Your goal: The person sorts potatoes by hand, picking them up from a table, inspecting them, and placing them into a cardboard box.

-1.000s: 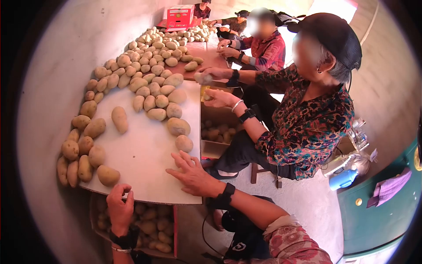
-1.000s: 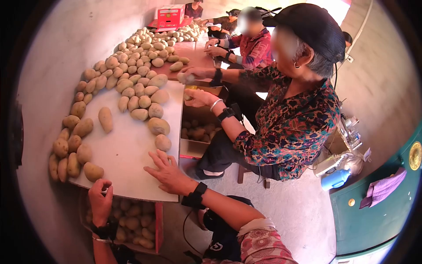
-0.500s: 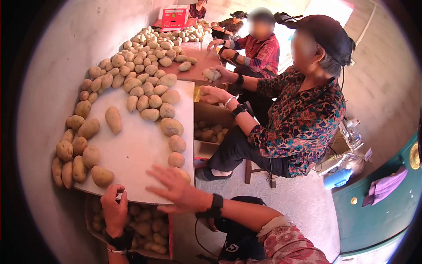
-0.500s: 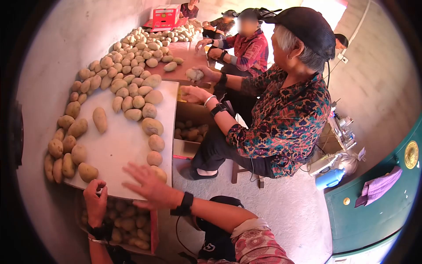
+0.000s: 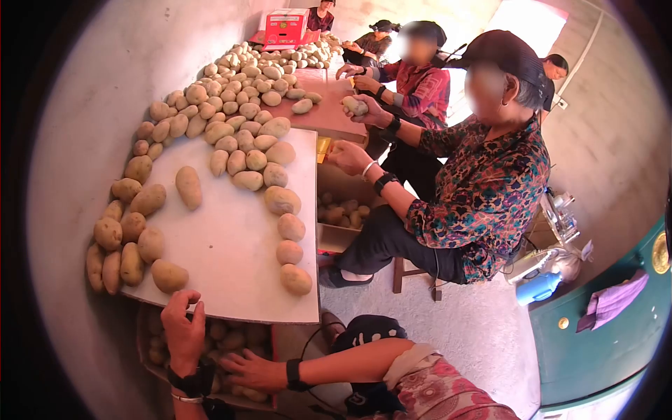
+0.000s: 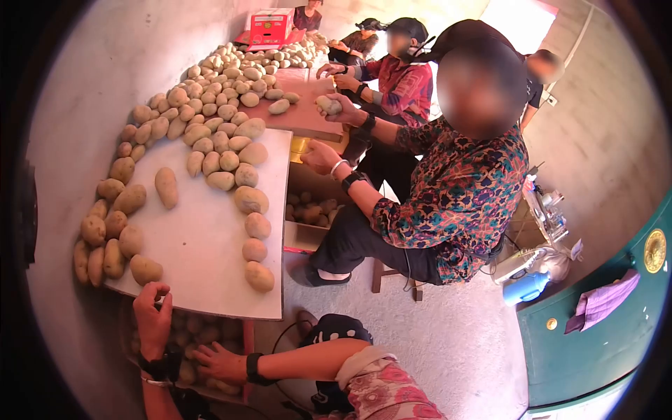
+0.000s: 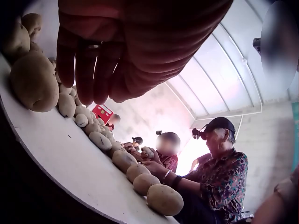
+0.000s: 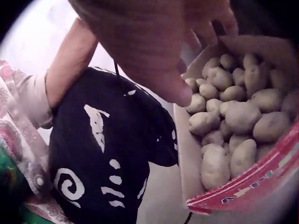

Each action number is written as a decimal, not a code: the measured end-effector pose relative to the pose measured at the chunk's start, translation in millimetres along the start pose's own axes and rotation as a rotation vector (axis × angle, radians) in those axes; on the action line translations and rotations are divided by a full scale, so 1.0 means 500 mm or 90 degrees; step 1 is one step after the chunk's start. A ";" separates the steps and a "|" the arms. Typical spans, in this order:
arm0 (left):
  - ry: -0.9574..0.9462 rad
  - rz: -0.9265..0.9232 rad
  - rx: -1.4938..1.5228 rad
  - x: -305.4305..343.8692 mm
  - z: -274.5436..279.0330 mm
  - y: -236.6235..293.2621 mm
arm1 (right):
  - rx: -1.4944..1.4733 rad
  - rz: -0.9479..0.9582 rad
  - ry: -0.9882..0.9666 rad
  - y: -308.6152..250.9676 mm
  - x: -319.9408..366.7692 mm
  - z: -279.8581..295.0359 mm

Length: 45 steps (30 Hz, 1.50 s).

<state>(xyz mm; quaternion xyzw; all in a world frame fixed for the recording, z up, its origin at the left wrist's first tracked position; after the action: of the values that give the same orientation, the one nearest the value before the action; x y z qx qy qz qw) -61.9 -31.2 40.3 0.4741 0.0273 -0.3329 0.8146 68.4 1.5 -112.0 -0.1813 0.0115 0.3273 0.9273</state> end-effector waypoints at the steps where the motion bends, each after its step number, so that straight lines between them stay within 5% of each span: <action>1: -0.001 -0.001 0.001 -0.001 0.001 -0.001 | -0.015 -0.016 -0.003 0.006 -0.010 -0.022; 8: 0.001 0.025 0.007 0.010 0.027 -0.021 | 0.010 -0.086 -0.023 0.012 -0.057 -0.166; 11: 0.013 0.027 0.009 0.009 0.046 -0.021 | 0.007 -0.079 -0.078 0.033 -0.079 -0.330; 13: 0.015 0.029 0.015 0.009 0.052 -0.019 | -0.002 -0.097 0.074 0.051 -0.073 -0.454; 17: 0.024 0.035 0.026 0.005 0.062 -0.013 | 0.083 -0.068 -0.076 0.012 -0.110 -0.288; 19: 0.024 0.031 0.023 0.007 0.071 -0.010 | -0.112 -0.183 -0.319 0.018 -0.138 -0.315; 20: 0.021 0.032 0.024 0.008 0.074 -0.008 | -0.113 -0.182 -0.319 0.004 -0.142 -0.313; 22: 0.016 0.032 0.029 0.008 0.076 -0.005 | -0.311 -0.372 -0.242 -0.011 -0.126 -0.309; 26: 0.012 0.046 0.020 0.014 0.088 -0.003 | -0.192 -0.299 -0.323 -0.038 -0.113 -0.292; 28: 0.010 0.047 0.026 0.015 0.089 -0.001 | -0.357 -0.407 -0.134 -0.035 -0.101 -0.269; 31: 0.005 0.046 0.016 0.014 0.093 -0.002 | -0.374 -0.362 -0.050 0.002 -0.106 -0.458; 34: 0.010 0.065 0.024 0.010 0.093 -0.007 | -0.459 -0.446 -0.080 -0.015 -0.078 -0.358; 40: 0.007 0.041 0.017 0.004 0.087 -0.002 | -0.361 -0.484 -0.220 -0.016 -0.075 -0.343; 41: 0.004 0.036 0.005 0.003 0.084 0.000 | -0.364 -0.484 -0.220 -0.010 -0.074 -0.338; 43: -0.008 0.048 -0.019 0.005 0.082 0.006 | -0.139 -0.159 -0.257 -0.032 -0.093 -0.296; 45: -0.017 0.042 -0.009 0.003 0.081 0.015 | -0.139 -0.206 -0.265 -0.032 -0.073 -0.300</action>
<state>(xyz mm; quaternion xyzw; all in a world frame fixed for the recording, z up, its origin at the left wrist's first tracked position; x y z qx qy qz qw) -67.6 -61.5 67.9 0.4646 0.0033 -0.3118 0.8288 64.1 -83.5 -241.7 -0.2083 -0.2438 0.2046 0.9248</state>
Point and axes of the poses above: each hand's wrist, its own x-axis away from the middle knuckle, its own z-axis out of the back of the hand, y = z × x, the point moved 4 cm from there along -x, towards the middle knuckle, and after that the axes turned 6 degrees about z, right-handed, at the moved point
